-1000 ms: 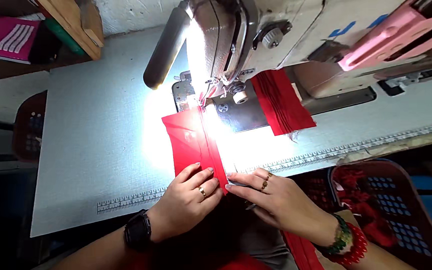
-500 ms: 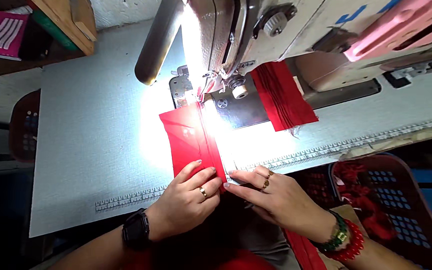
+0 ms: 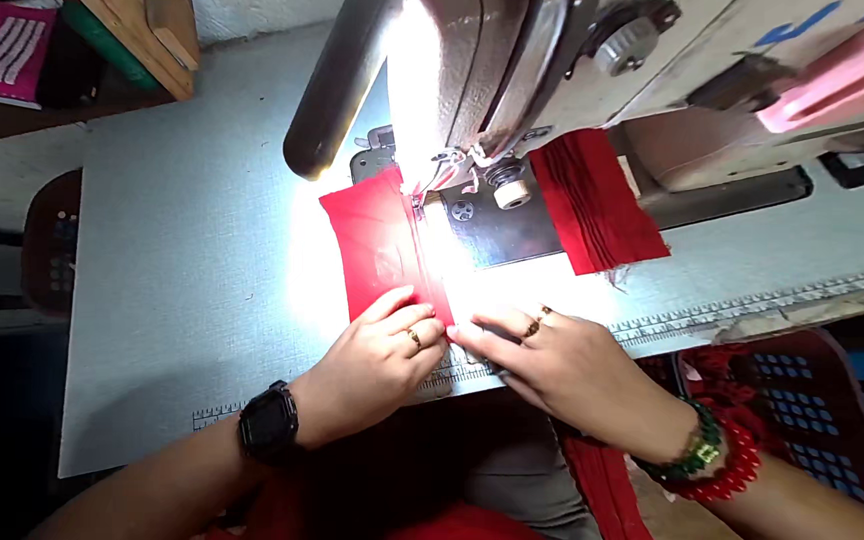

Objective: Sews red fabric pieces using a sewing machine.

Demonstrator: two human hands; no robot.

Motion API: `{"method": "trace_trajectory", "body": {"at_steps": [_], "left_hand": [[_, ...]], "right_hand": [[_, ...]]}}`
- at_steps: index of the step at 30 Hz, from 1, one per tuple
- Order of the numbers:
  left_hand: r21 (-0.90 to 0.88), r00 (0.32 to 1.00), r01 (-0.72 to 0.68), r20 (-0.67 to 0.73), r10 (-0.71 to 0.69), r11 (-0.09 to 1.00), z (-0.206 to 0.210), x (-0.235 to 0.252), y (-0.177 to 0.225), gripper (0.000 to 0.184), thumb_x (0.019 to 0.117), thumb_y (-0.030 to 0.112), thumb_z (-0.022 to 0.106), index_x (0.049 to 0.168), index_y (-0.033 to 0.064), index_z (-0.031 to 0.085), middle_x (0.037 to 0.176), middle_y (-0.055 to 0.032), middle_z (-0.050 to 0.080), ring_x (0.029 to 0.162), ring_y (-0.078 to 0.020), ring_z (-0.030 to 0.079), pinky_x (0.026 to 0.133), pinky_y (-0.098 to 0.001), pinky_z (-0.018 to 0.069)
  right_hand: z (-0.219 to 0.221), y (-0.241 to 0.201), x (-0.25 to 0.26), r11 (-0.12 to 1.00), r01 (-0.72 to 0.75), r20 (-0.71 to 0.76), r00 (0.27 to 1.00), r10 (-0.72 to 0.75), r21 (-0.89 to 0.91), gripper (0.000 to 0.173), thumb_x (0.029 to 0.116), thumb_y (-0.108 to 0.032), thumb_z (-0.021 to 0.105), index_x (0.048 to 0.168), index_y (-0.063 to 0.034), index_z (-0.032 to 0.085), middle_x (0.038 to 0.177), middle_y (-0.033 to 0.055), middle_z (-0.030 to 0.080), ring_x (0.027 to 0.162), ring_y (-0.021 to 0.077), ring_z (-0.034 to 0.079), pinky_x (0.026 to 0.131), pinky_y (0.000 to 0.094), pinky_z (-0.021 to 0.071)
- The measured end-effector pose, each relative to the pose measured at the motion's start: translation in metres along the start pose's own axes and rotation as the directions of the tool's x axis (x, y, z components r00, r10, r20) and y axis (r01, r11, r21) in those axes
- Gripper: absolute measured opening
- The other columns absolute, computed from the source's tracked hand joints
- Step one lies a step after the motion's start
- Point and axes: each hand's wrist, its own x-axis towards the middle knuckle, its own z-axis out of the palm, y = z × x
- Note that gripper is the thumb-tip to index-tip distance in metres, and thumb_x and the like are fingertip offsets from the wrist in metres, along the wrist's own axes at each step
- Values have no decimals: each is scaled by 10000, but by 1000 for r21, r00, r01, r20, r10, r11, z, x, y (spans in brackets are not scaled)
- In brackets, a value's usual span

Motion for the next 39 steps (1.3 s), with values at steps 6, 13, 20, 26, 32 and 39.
{"method": "trace_trajectory", "body": {"at_steps": [6,13,20,26,32,39], "left_hand": [[-4,1000,-15,19,15,1000,-4,16,-37,264,1049,131,508,1077,63,762,1144,-73,747,1222,-225,647,1188,-494,366],[-17,1000,-17,11,18,1000,-9,33,-78,260,1016,135,524,1064,59,767,1149,-95,737,1179,-261,662,1174,-556,350],[37,999,39,6,-39,999,-13,50,-117,261,1017,200,534,1063,95,768,1129,-92,738,1182,-258,657,1177,-528,349],[-105,974,135,-168,-152,985,-15,59,-137,228,981,183,579,949,69,773,1040,-89,735,1083,-211,659,1004,-374,483],[-93,630,759,-140,-764,644,-30,117,-126,552,969,334,648,1376,-27,562,1366,-244,599,1330,-350,541,1127,-534,392],[-432,249,742,-533,-809,513,-11,107,-166,366,1020,209,531,1279,-43,592,1208,-217,666,1182,-288,634,1042,-452,498]], "right_hand": [[1,21,30,997,-2,17,1000,4,-80,371,973,-158,537,1277,-261,724,1075,79,727,818,276,682,578,407,506],[1,41,64,991,2,62,998,7,-136,250,969,-174,548,1088,-142,765,1101,123,700,895,328,683,634,453,533],[1,44,78,982,-69,24,997,74,-175,188,905,-69,654,1066,-73,752,1038,160,685,815,337,674,633,471,534],[-13,26,41,958,-268,28,962,272,-104,280,954,-355,647,1101,-133,734,922,76,698,682,263,669,540,462,520],[-20,0,16,958,-288,89,954,286,5,348,986,-334,544,1161,-91,722,894,96,699,757,270,698,620,453,571],[4,-32,45,978,-194,23,980,196,-78,220,1007,-163,556,1083,-27,713,850,124,675,747,285,693,634,418,580]]}}
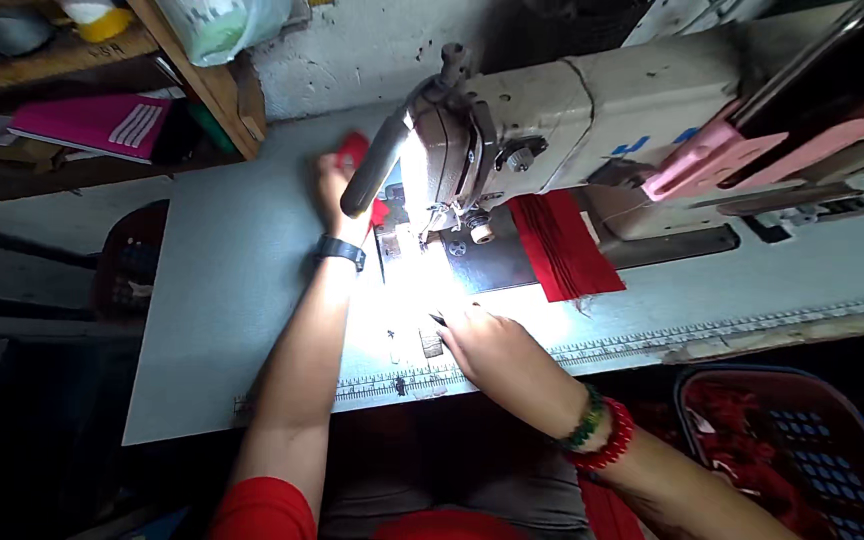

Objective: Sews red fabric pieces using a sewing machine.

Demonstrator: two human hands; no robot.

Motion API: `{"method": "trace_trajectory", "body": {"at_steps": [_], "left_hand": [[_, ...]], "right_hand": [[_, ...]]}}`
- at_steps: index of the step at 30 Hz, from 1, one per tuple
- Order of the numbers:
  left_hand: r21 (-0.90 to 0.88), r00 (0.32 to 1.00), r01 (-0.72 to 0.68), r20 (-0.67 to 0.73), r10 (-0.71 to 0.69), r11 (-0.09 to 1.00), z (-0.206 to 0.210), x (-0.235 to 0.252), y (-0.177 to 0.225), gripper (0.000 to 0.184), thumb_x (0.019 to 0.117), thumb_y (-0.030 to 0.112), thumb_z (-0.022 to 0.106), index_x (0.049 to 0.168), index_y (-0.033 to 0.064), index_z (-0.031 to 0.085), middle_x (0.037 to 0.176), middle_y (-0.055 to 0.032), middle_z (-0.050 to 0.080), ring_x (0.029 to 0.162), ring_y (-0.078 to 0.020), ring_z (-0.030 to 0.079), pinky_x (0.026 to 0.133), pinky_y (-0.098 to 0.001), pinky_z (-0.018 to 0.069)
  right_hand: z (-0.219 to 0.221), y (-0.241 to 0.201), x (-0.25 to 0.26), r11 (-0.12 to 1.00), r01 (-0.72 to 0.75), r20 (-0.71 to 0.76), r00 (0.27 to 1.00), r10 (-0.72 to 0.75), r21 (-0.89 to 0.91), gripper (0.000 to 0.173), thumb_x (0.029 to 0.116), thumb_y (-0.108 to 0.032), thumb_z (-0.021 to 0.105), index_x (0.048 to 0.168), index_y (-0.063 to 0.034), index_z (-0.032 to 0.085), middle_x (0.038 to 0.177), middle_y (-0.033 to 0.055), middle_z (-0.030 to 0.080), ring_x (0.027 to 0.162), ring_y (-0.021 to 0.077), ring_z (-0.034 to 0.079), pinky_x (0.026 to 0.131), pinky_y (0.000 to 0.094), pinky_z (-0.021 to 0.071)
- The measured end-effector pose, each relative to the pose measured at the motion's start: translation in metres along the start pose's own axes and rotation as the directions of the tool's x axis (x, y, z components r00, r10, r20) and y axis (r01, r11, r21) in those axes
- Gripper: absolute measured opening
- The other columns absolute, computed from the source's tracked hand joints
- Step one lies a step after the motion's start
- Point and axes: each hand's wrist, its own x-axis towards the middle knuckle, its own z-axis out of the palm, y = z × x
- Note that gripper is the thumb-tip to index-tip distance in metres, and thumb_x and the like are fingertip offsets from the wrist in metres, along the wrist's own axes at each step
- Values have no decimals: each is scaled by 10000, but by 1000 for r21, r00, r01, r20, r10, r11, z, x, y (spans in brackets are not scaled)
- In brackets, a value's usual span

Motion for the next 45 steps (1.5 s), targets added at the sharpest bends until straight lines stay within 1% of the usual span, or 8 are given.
{"method": "trace_trajectory", "body": {"at_steps": [13,17,19,23,29,33,37,45], "left_hand": [[-520,981,109,-79,-175,847,-112,-78,-1,423,1109,339,378,1399,37,436,1323,-138,567,1203,-180,581,1032,-408,492],[-833,975,157,44,-220,531,-141,-102,13,349,1114,352,377,1385,154,472,1310,-36,607,1205,-162,607,1013,-420,530],[-891,969,189,102,-223,413,-143,-114,17,343,1122,336,337,1378,159,479,1302,-26,612,1218,-156,604,1028,-414,526],[-920,936,277,193,-294,278,-146,-141,19,329,1122,284,304,1316,125,517,1240,-65,647,1166,-200,635,994,-434,540],[-582,994,-56,43,99,812,-182,-184,1,845,920,325,714,1588,92,252,1649,-83,285,1507,-192,313,1211,-428,343],[-473,716,-306,457,528,826,-211,-196,36,771,893,613,674,1499,178,478,1502,8,538,1461,-170,402,1240,-611,183],[-520,313,-353,717,622,778,-196,-207,45,365,922,304,719,1215,96,653,1088,-16,711,1159,-149,627,1191,-585,275],[-103,435,-416,850,297,904,-167,-154,-5,239,961,362,659,946,146,759,916,-33,689,967,-212,627,962,-581,369]], "right_hand": [[29,-27,106,896,-130,-43,986,164,426,379,1035,-254,574,1391,-126,590,1153,156,699,1040,336,680,865,572,531],[32,-29,127,72,-419,395,891,226,905,399,1081,-492,438,976,-139,592,638,-29,500,470,43,478,423,190,434],[27,-35,122,-83,-418,426,898,114,904,421,1049,-550,471,1010,-159,621,689,-50,562,517,17,517,468,174,462],[0,-55,102,247,-228,190,968,166,942,247,1001,-323,659,1142,-119,659,851,11,661,646,50,581,579,227,500],[-58,-40,55,791,172,-15,979,-202,587,149,985,-230,653,1004,-88,694,771,18,656,681,112,628,640,335,549],[-90,-33,-13,810,334,144,882,-449,483,138,992,-258,608,963,-154,694,713,-12,631,627,128,621,546,355,510],[-84,-15,-56,834,310,177,887,-427,457,122,961,-286,638,985,-173,680,750,-34,655,651,111,645,552,337,541],[-52,56,-43,899,-173,486,873,-49,402,168,989,-225,628,969,-72,693,751,72,622,694,218,608,643,466,503]]}}
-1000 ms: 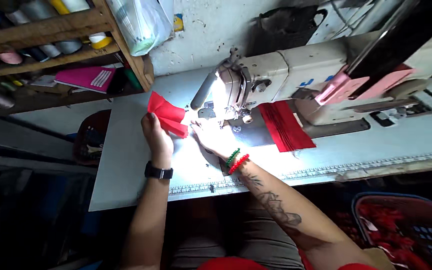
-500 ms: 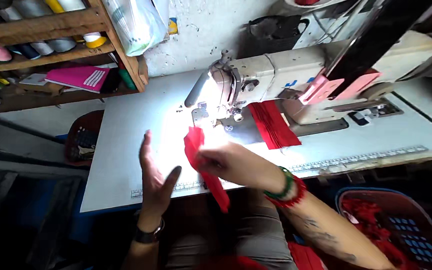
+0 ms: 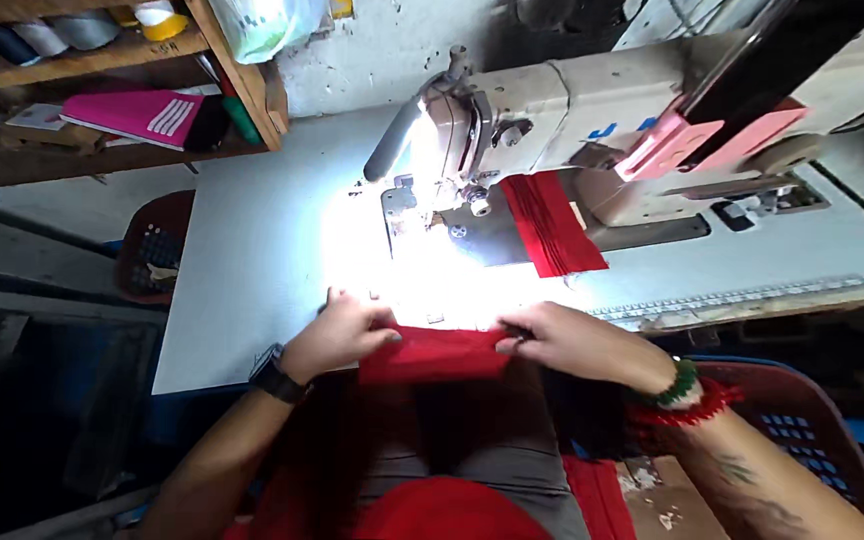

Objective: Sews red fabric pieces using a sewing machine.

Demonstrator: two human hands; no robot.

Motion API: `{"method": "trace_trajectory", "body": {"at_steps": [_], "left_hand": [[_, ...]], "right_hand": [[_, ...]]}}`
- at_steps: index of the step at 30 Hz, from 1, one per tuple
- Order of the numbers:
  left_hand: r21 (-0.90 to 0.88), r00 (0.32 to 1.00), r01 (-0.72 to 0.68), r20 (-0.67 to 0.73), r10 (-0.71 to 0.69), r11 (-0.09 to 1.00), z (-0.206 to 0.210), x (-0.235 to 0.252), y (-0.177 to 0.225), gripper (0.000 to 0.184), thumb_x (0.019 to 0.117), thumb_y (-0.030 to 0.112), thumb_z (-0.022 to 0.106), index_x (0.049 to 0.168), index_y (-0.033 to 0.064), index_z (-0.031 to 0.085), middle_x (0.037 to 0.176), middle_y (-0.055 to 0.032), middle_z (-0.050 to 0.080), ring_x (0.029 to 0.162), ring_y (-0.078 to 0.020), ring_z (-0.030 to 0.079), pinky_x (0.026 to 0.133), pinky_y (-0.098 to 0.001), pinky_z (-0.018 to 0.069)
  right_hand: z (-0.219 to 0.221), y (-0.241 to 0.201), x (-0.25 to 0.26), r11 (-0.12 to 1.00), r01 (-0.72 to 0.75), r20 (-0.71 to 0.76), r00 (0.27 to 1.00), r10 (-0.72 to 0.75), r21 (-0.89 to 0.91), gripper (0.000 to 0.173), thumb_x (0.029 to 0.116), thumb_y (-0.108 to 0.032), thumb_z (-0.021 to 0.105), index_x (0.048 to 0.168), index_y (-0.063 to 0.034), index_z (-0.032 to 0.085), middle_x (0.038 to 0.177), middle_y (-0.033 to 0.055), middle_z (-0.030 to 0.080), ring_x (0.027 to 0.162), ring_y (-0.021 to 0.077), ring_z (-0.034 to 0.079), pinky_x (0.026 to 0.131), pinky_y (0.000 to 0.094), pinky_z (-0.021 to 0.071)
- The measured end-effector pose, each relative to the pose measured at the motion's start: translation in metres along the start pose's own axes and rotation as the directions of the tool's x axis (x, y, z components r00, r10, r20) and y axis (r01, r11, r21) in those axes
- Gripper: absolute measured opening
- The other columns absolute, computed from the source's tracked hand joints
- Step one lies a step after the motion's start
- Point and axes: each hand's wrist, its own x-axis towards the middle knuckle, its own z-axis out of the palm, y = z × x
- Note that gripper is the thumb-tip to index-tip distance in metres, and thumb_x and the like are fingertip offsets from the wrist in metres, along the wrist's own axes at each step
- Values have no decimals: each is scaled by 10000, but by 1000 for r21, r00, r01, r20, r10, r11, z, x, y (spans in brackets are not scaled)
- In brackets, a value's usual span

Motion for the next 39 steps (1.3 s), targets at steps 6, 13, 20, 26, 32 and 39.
{"method": "trace_trajectory", "body": {"at_steps": [6,13,20,26,32,39], "left_hand": [[99,996,54,-75,-47,994,-15,36,-26,266,912,367,728,859,107,751,915,-91,636,1043,-292,563,950,-586,337],[234,944,0,-320,77,972,-9,10,-24,194,900,338,722,1006,177,742,1058,-32,680,1144,-238,578,1072,-584,319],[43,944,1,-329,13,999,31,-68,-17,192,979,374,648,937,228,766,1251,46,690,1388,-157,466,1167,-580,204],[51,908,30,-418,-6,998,43,-79,-14,188,984,381,655,1038,250,778,1267,55,701,1393,-141,483,1176,-634,169],[83,902,26,-432,13,996,45,-79,-14,210,981,413,652,1055,264,780,1268,60,701,1387,-136,489,1180,-625,172],[96,885,15,-464,31,995,48,-79,-17,204,971,429,667,1040,273,780,1266,73,704,1385,-119,488,1181,-607,168]], "right_hand": [[-13,15,43,997,-4,-203,979,19,74,145,969,-231,694,1021,-97,711,812,41,656,731,146,606,684,407,505],[13,4,25,984,-48,-467,883,-38,-172,333,915,-278,735,1157,-64,652,1117,167,631,865,342,664,687,578,554],[47,17,-17,988,45,-421,901,-105,-150,289,935,-391,642,1137,-221,759,1095,58,678,894,235,675,682,461,568],[52,19,-19,986,66,-458,879,-130,-154,277,985,-351,581,1147,-227,768,1139,57,692,923,223,687,722,448,576],[48,26,-21,994,58,-459,883,-94,-92,284,985,-182,555,1180,-199,761,1180,26,686,927,153,685,762,405,591],[60,26,-22,978,89,-523,834,-177,-189,236,993,-363,638,1130,-239,784,1167,45,708,961,196,703,744,424,590]]}}
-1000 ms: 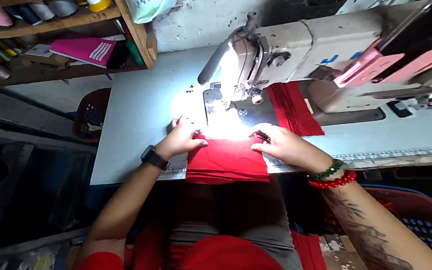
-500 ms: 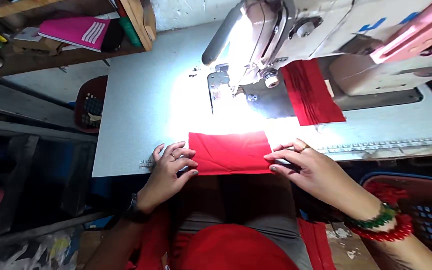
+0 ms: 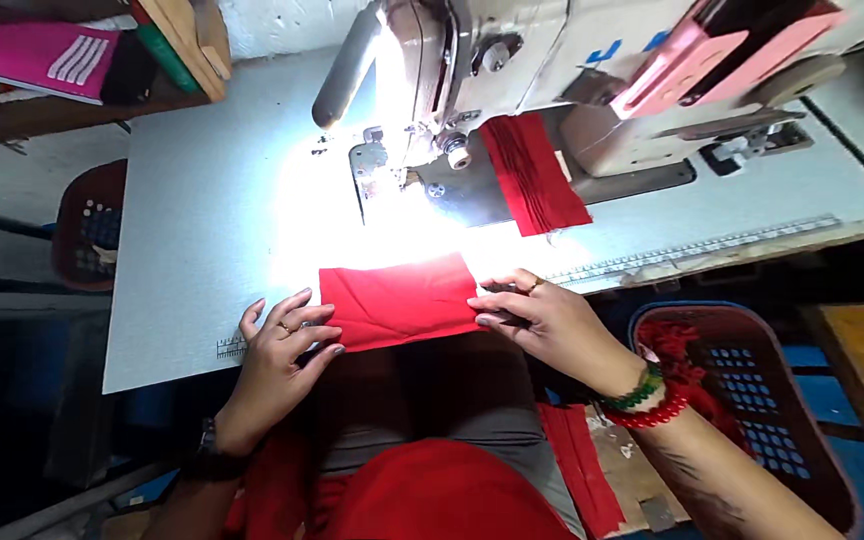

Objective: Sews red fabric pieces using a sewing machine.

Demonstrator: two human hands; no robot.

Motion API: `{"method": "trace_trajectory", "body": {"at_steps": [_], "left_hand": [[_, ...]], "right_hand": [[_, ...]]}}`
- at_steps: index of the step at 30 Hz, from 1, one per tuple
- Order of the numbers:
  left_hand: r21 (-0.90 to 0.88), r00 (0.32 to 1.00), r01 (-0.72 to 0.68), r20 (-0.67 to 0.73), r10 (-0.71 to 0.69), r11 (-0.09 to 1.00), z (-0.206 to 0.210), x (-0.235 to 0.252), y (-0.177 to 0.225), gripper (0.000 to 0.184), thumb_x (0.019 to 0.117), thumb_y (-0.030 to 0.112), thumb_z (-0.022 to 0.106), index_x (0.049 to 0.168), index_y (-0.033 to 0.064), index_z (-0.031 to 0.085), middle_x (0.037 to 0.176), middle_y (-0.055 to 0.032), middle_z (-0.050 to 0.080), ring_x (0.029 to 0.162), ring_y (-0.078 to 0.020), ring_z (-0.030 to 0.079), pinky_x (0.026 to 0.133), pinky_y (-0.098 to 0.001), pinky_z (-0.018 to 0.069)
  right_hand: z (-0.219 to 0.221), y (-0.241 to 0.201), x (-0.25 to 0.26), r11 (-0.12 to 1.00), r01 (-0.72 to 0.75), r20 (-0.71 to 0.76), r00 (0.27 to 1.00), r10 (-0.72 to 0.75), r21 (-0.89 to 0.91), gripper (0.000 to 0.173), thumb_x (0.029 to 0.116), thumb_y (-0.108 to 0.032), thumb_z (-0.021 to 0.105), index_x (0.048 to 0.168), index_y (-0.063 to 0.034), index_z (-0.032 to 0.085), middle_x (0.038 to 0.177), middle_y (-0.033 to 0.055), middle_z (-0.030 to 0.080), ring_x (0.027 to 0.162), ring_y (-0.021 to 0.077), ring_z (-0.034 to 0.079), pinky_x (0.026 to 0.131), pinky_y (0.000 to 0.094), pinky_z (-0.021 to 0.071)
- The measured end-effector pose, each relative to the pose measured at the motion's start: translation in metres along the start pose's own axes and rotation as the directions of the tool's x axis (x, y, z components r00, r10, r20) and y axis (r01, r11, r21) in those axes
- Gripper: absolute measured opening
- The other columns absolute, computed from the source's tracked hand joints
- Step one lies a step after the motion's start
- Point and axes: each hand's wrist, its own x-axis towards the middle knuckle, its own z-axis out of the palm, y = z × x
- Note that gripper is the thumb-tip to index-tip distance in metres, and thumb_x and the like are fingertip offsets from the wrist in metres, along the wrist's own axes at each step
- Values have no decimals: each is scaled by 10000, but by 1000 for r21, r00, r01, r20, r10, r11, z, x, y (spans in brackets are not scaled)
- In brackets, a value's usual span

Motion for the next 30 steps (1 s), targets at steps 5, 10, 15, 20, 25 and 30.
{"method": "trace_trajectory", "body": {"at_steps": [5,10,15,20,25,30], "left_hand": [[40,1000,-16,-23,17,999,3,-4,1,193,984,404,665,1061,283,793,1259,61,715,1373,-136,510,1178,-622,169],[75,996,-47,-69,52,996,8,-9,-1,180,991,384,663,1058,278,792,1248,47,722,1351,-146,537,1170,-625,184],[90,992,-92,-74,99,992,7,-11,1,166,1013,349,628,1029,257,766,1258,46,720,1349,-146,543,1167,-625,189],[-267,991,120,-18,-129,956,-46,31,10,93,952,280,658,958,188,673,1008,98,736,1030,-12,678,1001,-306,537],[-313,969,173,222,-105,934,-52,143,6,132,913,84,713,1035,46,684,874,-16,710,759,-62,670,709,-249,577],[-175,901,26,430,53,984,20,230,-17,185,919,138,704,1058,16,697,900,-91,675,831,-176,638,786,-393,524]], "right_hand": [[9,5,-6,989,132,-100,985,-138,-65,253,1025,-319,621,1204,-210,762,1248,117,699,1011,250,704,788,399,586],[15,12,-11,968,225,-141,961,-239,-108,174,1010,-226,633,1135,-217,754,1242,116,702,961,258,701,734,386,568],[12,4,-10,966,229,-93,966,-240,-121,169,1022,-236,597,1067,-146,732,1166,98,716,965,243,701,735,369,577],[4,-56,-20,927,224,-64,975,-215,302,94,960,-185,616,1018,-132,666,933,28,706,889,110,673,777,246,563],[14,-78,-11,948,82,-44,996,-72,308,383,923,-139,615,1296,-114,694,927,19,711,827,89,659,763,230,562],[27,-62,4,999,9,12,1000,-8,-51,561,760,-106,724,1320,-87,698,948,71,747,805,227,716,706,384,608]]}}
